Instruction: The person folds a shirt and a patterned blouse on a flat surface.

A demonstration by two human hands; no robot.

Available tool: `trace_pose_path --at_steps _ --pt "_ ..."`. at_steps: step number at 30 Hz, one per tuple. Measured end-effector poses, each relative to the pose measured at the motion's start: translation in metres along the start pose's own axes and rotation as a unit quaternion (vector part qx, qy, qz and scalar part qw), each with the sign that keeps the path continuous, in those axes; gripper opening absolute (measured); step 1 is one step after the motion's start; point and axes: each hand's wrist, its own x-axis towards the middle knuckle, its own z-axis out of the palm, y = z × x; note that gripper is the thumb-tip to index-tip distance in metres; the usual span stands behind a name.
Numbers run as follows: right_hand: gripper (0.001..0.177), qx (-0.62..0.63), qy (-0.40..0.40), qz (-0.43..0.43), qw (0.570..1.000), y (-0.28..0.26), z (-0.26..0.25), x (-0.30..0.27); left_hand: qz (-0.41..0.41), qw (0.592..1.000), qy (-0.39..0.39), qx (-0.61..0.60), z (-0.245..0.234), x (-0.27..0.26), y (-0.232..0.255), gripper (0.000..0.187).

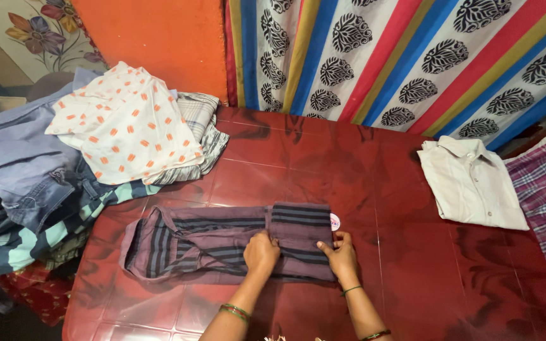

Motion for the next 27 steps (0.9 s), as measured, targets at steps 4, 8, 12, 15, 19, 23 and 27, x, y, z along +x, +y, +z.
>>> trace_pose_path --at_steps 4,8,12,15,19,23,27 --pt "0.068 -0.001 -0.004 0.002 1.0 0.013 0.005 0.005 0.037 0.999 0.009 0.027 0.007 0.001 -0.005 0.029" --pt "0.051 0.071 -0.04 -0.034 0.996 0.026 0.011 0.018 0.37 0.918 0.087 0.109 0.025 -0.019 -0.007 0.011" --pt "0.044 0.078 -0.053 -0.035 0.995 0.028 0.011 0.019 0.411 0.904 0.068 0.093 0.063 -0.041 -0.007 0.032" --pt "0.044 0.004 -0.039 -0.029 0.999 0.022 0.006 0.015 0.313 0.945 0.058 0.073 0.078 -0.038 -0.014 0.05" --pt "0.046 -0.015 -0.032 -0.033 0.999 0.016 0.005 0.014 0.236 0.962 0.091 0.105 0.077 -0.039 -0.013 0.063" --pt "0.056 0.037 -0.045 -0.022 0.998 0.027 0.007 0.022 0.141 0.982 0.044 0.121 0.052 -0.036 -0.012 0.071" --pt "0.054 0.15 -0.095 0.001 0.984 0.037 0.003 0.031 0.144 0.976 0.002 0.165 0.053 -0.024 -0.009 0.068"
